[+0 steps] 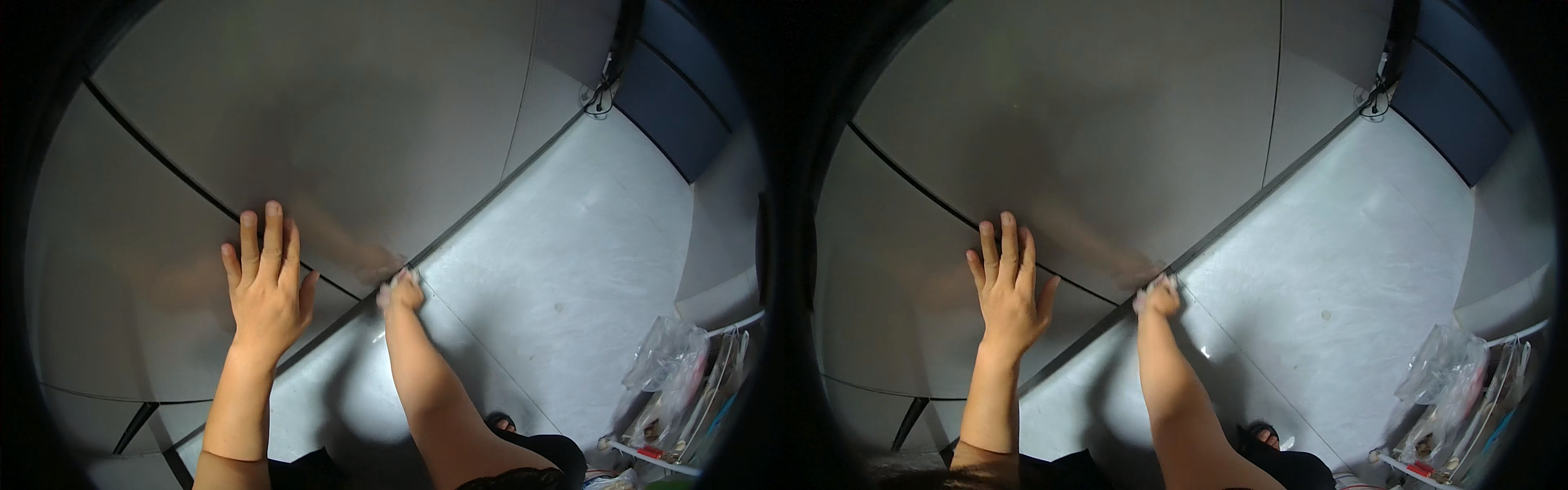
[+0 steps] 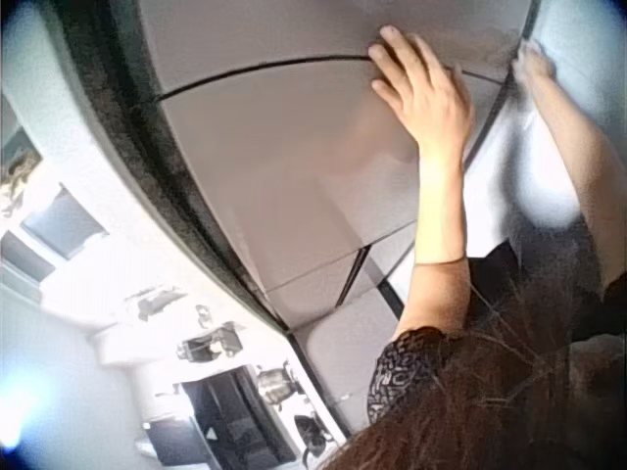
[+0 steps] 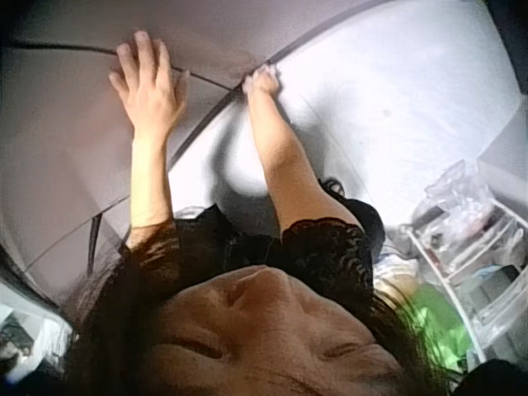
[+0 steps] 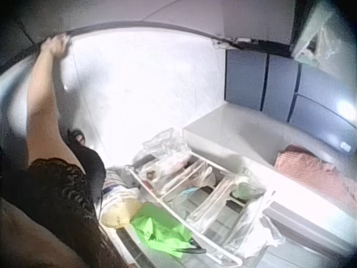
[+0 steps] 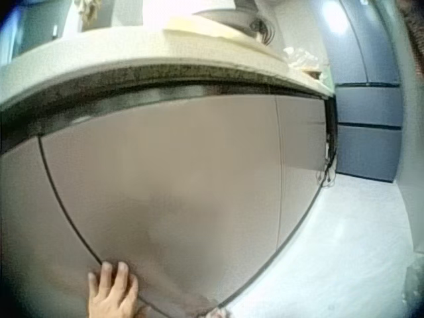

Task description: The person wipes the front of kitchen cabinet doors and drawers with a cloth, then rinses the cloth in the sink and resumes wiping the cabinet surfaces. The person opens and closes cabinet doors and drawers while cleaning.

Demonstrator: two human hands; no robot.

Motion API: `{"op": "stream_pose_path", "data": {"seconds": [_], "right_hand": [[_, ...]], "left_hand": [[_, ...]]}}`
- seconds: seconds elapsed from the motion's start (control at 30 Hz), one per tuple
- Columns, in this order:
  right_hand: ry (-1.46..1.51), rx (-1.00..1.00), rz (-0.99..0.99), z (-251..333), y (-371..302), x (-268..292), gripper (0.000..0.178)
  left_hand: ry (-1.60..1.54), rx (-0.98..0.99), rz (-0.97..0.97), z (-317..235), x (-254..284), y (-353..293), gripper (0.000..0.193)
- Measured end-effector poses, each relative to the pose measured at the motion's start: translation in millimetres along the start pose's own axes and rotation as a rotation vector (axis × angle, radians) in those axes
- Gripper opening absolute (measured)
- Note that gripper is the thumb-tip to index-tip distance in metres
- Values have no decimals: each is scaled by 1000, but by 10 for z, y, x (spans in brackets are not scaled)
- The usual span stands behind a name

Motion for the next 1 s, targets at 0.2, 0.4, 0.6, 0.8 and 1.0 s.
{"op": "stream_pose_path", "data": {"seconds": [0.2, 0.4, 0.6, 0.8, 1.0], "right_hand": [[-333, 1202, 104, 1437, -1313, -514, 40], [-311, 1300, 112, 1749, -1325, -1149, 46], [-365, 242, 110, 549, 503, -474, 37], [-178, 247, -174, 744, -607, 250, 35], [-440, 1334, 87, 1045, -1898, -567, 47]], "left_hand": [[15, 27, 34, 78, -17, -86, 83], [58, -11, -9, 97, -46, -135, 79], [64, -50, -52, 21, -44, -85, 78], [93, -3, -8, 144, -54, -173, 76], [49, 13, 44, 109, -32, -127, 78]]}}
Point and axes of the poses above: each hand's wrist, its own y-axis towards the middle knuckle, its own x-axis out of the back of the hand, z = x × y, the point moved 8 cm from there along y, towards the middle knuckle, and after that the axes turned 12 degrees about -z, right-handed, at the moved point
